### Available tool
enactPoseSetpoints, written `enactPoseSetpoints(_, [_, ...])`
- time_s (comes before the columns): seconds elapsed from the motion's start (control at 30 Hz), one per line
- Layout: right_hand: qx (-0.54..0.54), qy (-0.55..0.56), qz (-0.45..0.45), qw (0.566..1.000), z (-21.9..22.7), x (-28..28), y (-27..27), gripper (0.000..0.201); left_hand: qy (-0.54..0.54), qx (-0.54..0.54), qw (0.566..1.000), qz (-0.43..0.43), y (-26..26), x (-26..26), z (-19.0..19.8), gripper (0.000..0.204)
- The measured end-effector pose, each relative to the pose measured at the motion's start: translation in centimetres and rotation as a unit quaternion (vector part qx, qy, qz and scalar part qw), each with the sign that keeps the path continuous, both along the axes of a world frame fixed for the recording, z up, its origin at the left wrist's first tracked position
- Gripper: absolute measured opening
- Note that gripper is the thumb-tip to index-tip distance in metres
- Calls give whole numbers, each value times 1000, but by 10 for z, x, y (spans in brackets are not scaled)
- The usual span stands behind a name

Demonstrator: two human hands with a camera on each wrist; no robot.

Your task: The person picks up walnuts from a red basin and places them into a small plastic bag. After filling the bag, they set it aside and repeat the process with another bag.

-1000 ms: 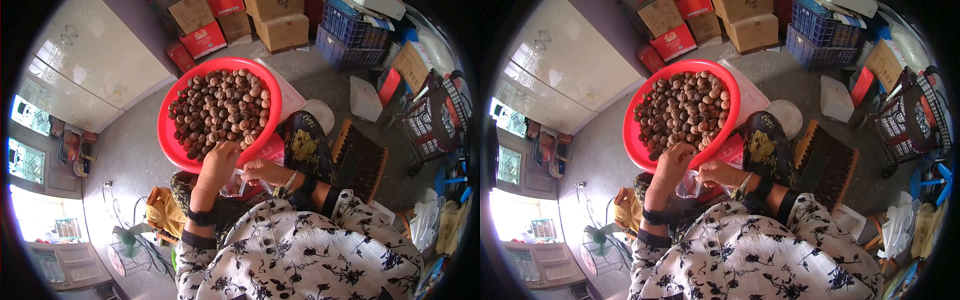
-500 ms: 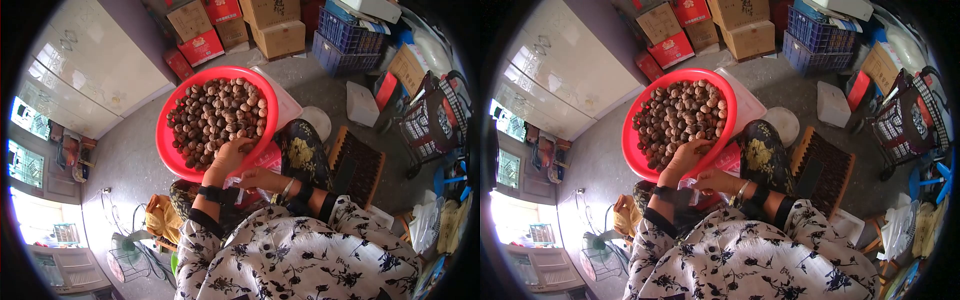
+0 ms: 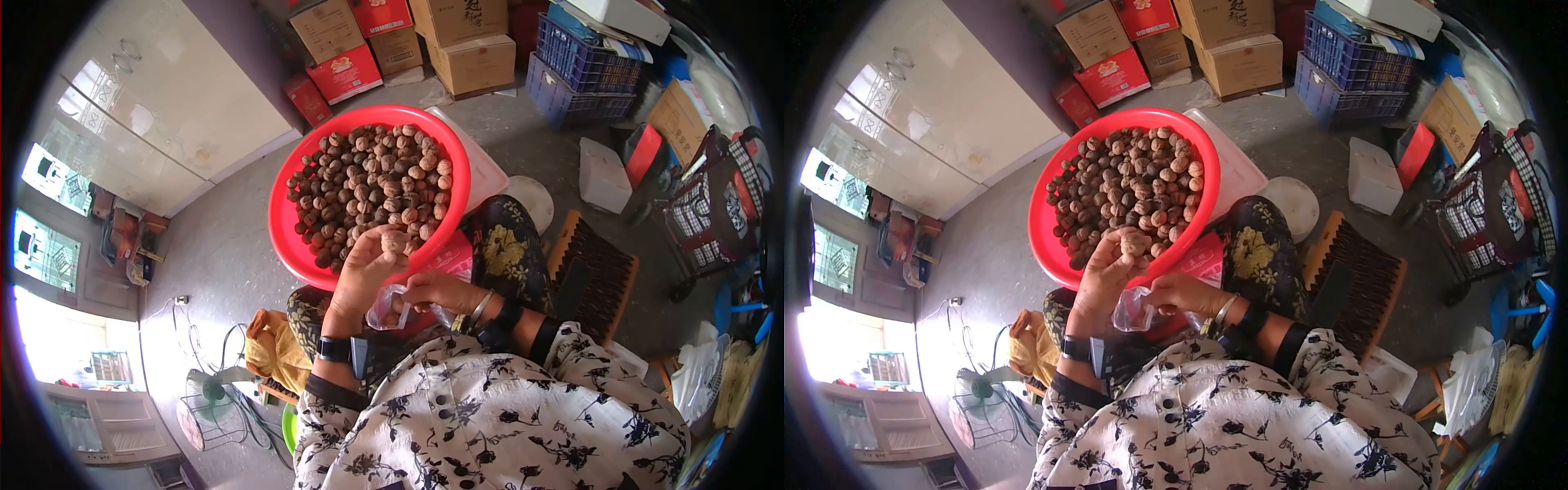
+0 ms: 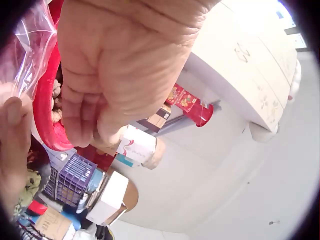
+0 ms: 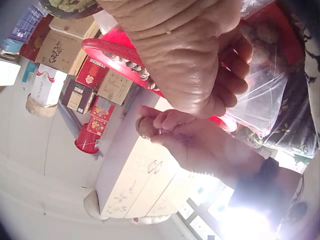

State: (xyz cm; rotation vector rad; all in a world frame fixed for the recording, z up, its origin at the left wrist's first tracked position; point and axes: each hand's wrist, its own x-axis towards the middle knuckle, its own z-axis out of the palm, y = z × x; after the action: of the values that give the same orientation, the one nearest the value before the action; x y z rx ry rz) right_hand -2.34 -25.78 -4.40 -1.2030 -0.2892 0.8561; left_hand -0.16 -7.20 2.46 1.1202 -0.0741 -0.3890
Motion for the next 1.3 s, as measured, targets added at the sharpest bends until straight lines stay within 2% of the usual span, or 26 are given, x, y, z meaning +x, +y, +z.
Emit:
enactPoseSetpoints(0.07, [-5,0,3,1000,-2,1,0,20,-17,21,1000,0,5,-4,-1,45])
enactPoseSetpoints(0.13, [3,33,7,999,-2,2,-1,20,-3,-29,999,-14,6,-12,8,47])
enactPoseSetpoints(0.27, [25,36,3,999,-6,1,0,20,4,-60,998,-16,8,-22,15,50])
enactPoseSetpoints(0.33, [35,31,-15,999,-10,1,1,28,4,-64,997,-30,11,-24,13,54])
enactPoseSetpoints(0.57, [24,35,-10,999,-9,2,0,29,11,-39,999,-15,16,-31,10,48])
enactPoseSetpoints(0.67, [3,31,-3,1000,-4,0,-1,21,15,-10,1000,-1,20,-36,13,43])
enactPoseSetpoints(0.73, [-3,30,-26,999,-1,0,0,27,28,97,995,-13,26,-38,14,37])
enactPoseSetpoints(0.77, [-4,31,-26,999,-2,-1,0,27,30,97,995,-13,27,-40,15,37])
enactPoseSetpoints(0.83, [12,35,-25,999,-7,-1,0,25,-17,246,969,-28,27,-45,17,33])
enactPoseSetpoints(0.97, [32,28,-16,999,-9,1,-1,23,-41,311,947,-72,31,-52,6,36])
enactPoseSetpoints(1.03, [41,29,-12,999,-6,0,-1,22,-128,543,826,-77,23,-57,22,38])
enactPoseSetpoints(1.17, [37,24,-12,999,-7,1,-2,22,-142,549,820,-78,24,-62,12,34])
enactPoseSetpoints(1.3, [29,23,-12,999,-6,1,-2,22,-152,571,803,-81,22,-66,11,40])
